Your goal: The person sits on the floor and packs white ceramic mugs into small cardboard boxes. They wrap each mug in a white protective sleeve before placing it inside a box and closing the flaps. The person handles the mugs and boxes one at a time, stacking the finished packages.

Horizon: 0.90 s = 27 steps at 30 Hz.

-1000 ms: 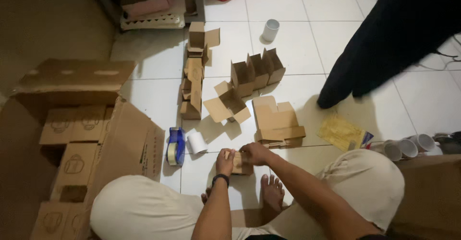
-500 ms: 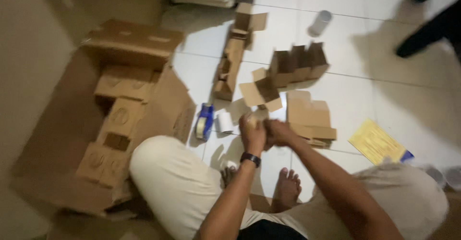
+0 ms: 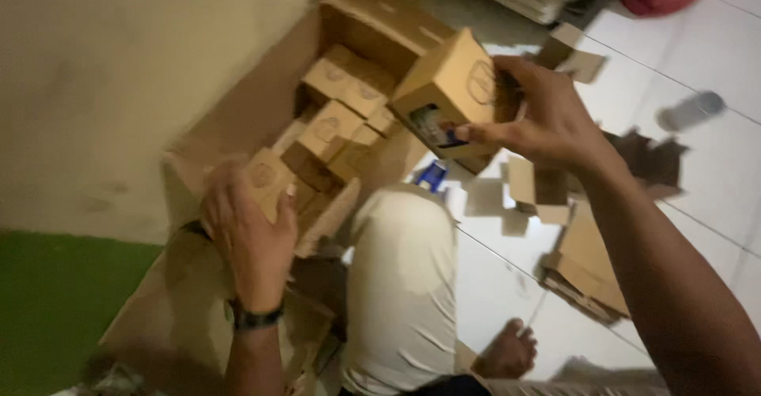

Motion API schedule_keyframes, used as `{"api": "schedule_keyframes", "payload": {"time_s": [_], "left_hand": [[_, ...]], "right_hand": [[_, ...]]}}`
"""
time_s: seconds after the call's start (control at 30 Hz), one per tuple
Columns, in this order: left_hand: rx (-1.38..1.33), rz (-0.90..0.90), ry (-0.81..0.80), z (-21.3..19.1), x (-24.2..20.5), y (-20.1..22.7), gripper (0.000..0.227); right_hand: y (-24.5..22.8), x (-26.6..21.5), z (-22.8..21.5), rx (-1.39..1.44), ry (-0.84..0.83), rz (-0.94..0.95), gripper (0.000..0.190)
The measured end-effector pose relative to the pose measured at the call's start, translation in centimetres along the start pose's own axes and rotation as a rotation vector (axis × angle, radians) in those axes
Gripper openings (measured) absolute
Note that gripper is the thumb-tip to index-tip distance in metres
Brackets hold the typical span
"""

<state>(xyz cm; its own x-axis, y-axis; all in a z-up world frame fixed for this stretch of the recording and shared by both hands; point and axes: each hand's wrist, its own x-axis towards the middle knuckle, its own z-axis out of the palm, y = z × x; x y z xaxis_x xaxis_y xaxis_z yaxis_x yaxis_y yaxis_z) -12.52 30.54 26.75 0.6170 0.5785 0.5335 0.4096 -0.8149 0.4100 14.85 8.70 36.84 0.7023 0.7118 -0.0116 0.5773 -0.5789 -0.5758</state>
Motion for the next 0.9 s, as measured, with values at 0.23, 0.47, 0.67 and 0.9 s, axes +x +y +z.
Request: {"api": "schedule_keyframes", "payload": {"time_s": [0.23, 0.47, 0.67, 0.9], "left_hand": [[-0.385, -0.493, 0.071, 6.3, -0.9, -10.3, 0.087], [-0.447, -0.643, 0.09, 6.0, -1.4, -9.6, 0.089], [-0.372, -0.687, 0.126, 6.1, -0.6, -8.7, 0.08], [-0.454, -0.708, 0.068, 5.0, 0.0, -8.4, 0.08]], "right_hand": [[-6.9, 13.2, 8.9, 0.063, -0.251, -0.468, 0.076], [-10.5, 20.3, 17.0, -0.342, -0.331, -0.89, 0.06], [-8.1, 23.6, 21.6, -0.572, -0.369, -0.946, 0.082], [-8.7, 24.7, 23.9, -0.598, -0.459, -0.915, 0.079]]}}
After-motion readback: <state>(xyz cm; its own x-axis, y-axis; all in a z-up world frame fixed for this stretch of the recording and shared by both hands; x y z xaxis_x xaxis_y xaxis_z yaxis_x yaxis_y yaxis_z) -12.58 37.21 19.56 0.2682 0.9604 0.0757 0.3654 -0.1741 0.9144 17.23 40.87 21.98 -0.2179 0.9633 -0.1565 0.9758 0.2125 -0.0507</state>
